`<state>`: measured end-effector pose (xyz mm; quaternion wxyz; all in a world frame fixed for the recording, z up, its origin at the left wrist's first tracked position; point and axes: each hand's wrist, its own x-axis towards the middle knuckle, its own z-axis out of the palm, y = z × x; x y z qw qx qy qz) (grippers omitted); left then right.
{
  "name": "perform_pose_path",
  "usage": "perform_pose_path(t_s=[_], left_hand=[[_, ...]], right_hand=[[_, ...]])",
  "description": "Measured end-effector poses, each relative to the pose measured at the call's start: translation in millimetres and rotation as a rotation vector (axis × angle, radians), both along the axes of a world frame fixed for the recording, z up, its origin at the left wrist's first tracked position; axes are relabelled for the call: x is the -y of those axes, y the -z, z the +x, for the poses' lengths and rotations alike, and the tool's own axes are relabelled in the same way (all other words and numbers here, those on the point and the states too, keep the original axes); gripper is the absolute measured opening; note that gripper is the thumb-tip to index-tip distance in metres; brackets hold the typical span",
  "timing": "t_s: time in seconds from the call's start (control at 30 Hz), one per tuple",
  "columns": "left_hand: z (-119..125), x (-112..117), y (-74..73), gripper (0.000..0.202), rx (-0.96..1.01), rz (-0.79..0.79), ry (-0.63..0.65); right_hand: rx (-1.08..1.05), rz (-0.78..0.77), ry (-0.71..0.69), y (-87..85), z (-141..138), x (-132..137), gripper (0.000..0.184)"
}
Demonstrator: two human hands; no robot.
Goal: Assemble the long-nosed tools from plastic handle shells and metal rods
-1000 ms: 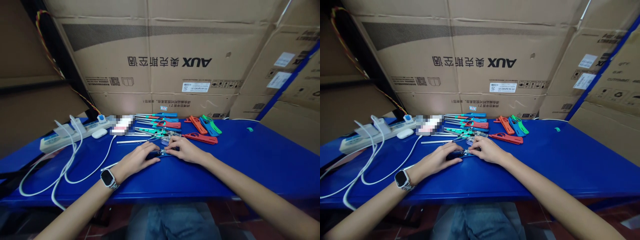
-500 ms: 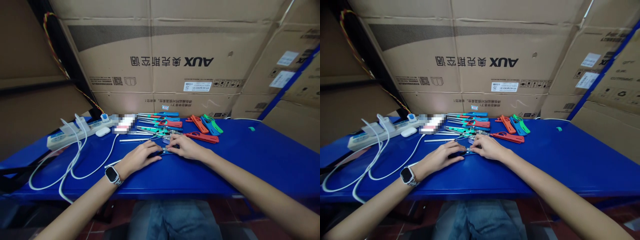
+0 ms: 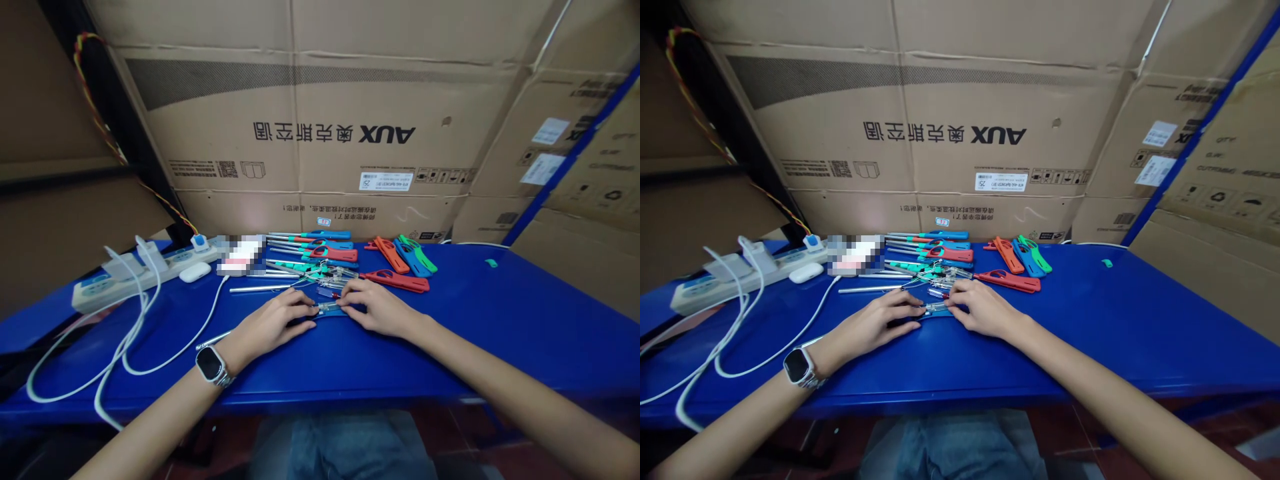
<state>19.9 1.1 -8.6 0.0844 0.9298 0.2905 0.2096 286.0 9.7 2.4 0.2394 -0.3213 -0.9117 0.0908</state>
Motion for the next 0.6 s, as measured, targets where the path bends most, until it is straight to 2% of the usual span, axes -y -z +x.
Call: perform_pose_path(t_s=[0.13, 0.27, 0.33, 0.5, 0.6], left_hand=[[0, 2, -1.6, 0.029, 0.006, -0.055, -0.044], [1, 4, -3.8, 0.043, 0.095, -0.196, -0.150], [2, 4, -4.0, 0.042, 0.111, -0.213, -0.157], [4, 1, -1.5, 0.038, 0.126, -0.196, -0.116], [2, 1, -2.3, 0.036, 0.098, -0.183, -0.127]], right_hand=[[0.114, 0.073, 0.017, -4.6, 1, 11, 0.024], [0.197, 0.088, 0.046, -12.1, 3, 22, 0.030], [0.216, 0.102, 0.071, -16.2, 0, 22, 0.033], [0.119, 0.153, 0.145, -19.9, -28, 4, 0.023], [0.043, 0.029, 0.156, -15.3, -49, -7, 0.015]])
